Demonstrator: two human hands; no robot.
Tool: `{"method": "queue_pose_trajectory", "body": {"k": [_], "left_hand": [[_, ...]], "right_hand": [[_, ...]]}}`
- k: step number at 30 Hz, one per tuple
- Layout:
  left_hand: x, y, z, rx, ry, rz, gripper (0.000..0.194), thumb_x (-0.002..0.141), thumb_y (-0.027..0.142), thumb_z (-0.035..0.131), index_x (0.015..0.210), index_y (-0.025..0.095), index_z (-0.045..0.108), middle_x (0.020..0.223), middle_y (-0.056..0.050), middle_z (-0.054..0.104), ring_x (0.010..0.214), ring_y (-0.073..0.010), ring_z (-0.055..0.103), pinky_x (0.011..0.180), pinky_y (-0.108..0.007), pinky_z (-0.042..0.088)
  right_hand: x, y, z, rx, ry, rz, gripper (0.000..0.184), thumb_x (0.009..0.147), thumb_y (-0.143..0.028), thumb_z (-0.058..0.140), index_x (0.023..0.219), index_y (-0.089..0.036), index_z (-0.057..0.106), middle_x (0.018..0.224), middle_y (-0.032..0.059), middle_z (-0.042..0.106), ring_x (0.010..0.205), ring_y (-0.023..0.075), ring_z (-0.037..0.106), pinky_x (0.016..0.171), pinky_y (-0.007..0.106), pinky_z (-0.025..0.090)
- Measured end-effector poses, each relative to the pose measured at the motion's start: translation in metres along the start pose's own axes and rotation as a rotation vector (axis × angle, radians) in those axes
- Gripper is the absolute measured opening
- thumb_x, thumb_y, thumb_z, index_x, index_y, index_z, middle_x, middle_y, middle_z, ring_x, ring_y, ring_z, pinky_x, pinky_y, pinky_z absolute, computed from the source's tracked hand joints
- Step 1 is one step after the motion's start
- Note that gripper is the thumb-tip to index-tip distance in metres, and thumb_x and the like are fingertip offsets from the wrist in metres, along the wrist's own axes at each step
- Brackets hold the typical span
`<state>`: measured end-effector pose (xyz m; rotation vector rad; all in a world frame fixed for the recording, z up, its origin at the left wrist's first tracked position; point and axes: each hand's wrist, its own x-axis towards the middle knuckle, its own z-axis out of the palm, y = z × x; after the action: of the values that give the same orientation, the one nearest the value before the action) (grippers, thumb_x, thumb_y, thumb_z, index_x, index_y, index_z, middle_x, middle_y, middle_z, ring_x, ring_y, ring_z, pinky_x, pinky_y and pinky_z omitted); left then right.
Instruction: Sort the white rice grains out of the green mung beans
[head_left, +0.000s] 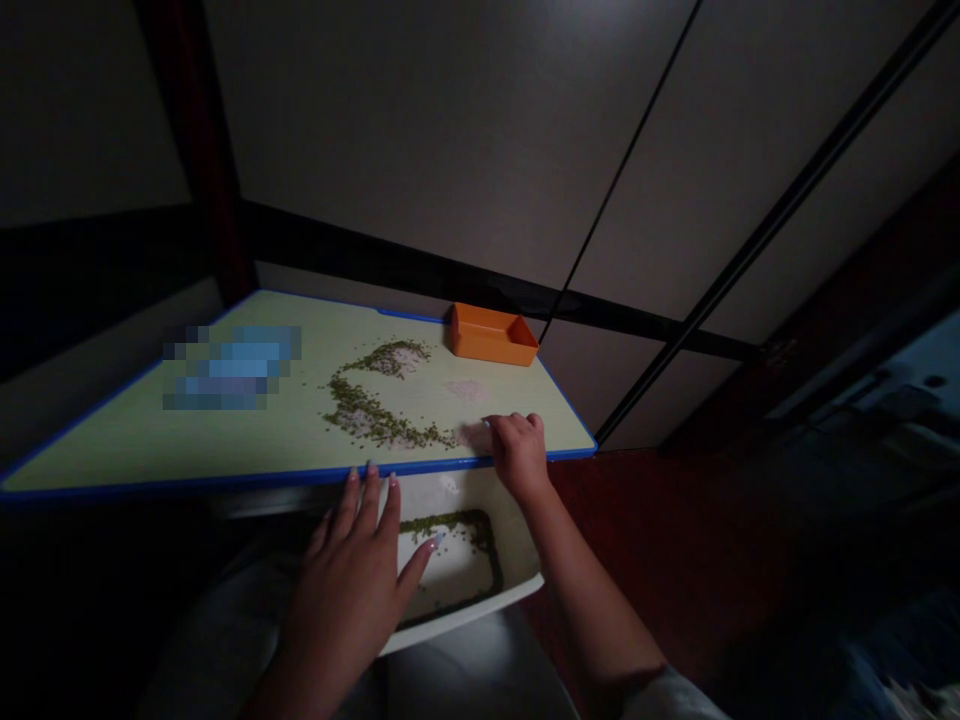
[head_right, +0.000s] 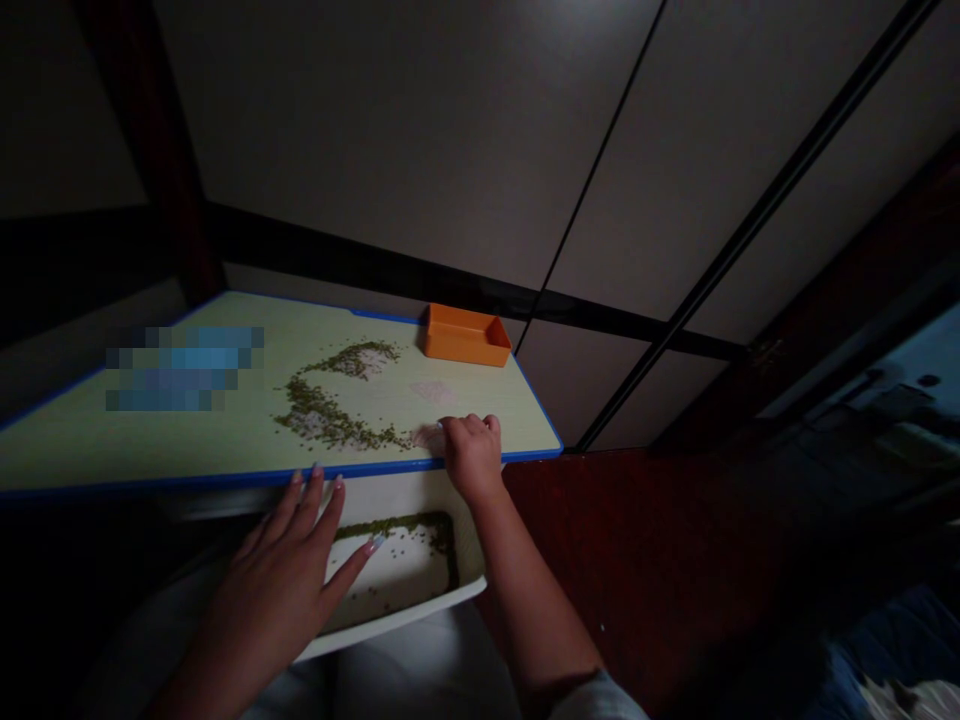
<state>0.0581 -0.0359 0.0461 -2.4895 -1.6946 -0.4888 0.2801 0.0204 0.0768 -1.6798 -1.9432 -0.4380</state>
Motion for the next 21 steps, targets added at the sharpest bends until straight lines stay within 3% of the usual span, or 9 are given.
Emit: {"method": "queue_pose_trajectory", "body": {"k": [9, 21], "left_hand": [[0.0011, 0.0012, -0.0016, -0.011, -0.012, -0.010, 0.070, 0.080, 0.054, 0.035, 0.134, 0.010, 0.039, 0.148, -0.016, 0.029, 0.140, -0.0321, 0.020, 0.103, -0.048, 0.036], [0.0010, 0.0023, -0.0027, -0.018, -0.034, -0.030, 0.069, 0.081, 0.055, 0.033, 0.134, 0.012, 0.039, 0.149, -0.014, 0.027, 0.140, -0.0306, 0.020, 0.104, -0.048, 0.035]], "right_hand": [[-0.0021, -0.0025, -0.0020, 0.049, -0.004, -0.104, 0.023, 0.091, -0.018, 0.042, 0.097, -0.018, 0.064, 0.080, 0.0058, 0.067, 0.078, 0.0165, 0.054, 0.077, 0.031, 0.026], [-0.0044, -0.0021, -0.0007, 0.078, 0.009, -0.142, 0.024, 0.092, -0.017, 0.041, 0.099, -0.017, 0.064, 0.080, 0.0061, 0.068, 0.077, 0.0166, 0.054, 0.075, 0.031, 0.027]]}}
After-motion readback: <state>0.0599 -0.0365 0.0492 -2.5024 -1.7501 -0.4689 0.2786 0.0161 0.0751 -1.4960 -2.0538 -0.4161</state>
